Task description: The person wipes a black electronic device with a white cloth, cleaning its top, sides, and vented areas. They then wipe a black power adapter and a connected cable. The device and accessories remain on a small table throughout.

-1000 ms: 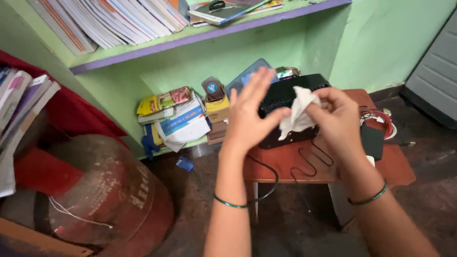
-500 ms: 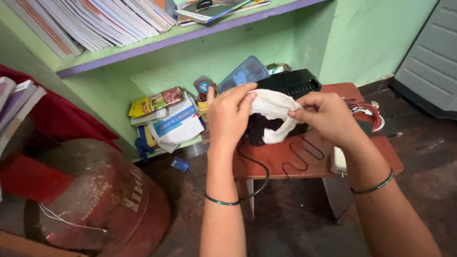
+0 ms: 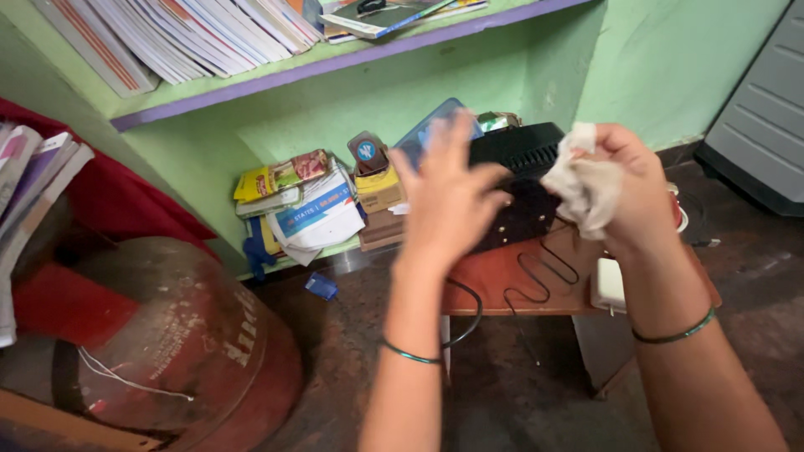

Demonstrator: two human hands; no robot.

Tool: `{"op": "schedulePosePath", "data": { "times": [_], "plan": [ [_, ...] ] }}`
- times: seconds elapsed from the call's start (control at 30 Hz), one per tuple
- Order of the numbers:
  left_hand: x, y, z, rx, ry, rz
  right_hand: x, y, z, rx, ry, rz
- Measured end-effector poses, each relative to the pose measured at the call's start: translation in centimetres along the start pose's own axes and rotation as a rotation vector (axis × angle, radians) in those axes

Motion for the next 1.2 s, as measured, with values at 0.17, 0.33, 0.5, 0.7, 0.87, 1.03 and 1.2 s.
{"op": "schedulePosePath", "data": {
  "times": [0.17,0.33,0.5,0.7,0.87,1.03,1.2],
  "plan": [
    [0.7,-0.9,-8.2,0.237,0.053,-0.034,-5.4,3.0,-0.5,0.594,0.979,-0.426],
    [-3.2,-0.6,-9.1,0.207,0.225,-0.108,-9.7,5.7,1.0,0.431,1.233,-0.452],
    [-4.4,-0.4,-9.8,0.15,0.409,-0.158,-11.2,6.2,0.2,0.517,1.225,-0.347],
    [-3.7,-0.3,-9.3,0.119,0.313,-0.169,-12.8,7.3,1.4,0.552,1.458,-0.447],
    [-3.7,-0.1,-8.7,0.105,0.278,-0.142,-12.8,8.0,2.4,0.594,1.505,-0.456],
    [-4.1,0.0,-8.1,0.137,0.195,-0.081,-12.8,7.9,2.6,0.565,1.498,-0.485],
    [-4.5,0.2,-8.1,0.211,0.169,-0.131,-12.3,7.8,2.5,0.527,1.369,-0.476]
  ]
}}
Point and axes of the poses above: each hand's wrist, its own y-axis away from the middle knuckle, its own x-axis out of the back of the hand, z = x × y, the point moved 6 cm from there along -y, towards the middle knuckle, and after that the axes turned 15 degrees about x, right-handed, at the moved point
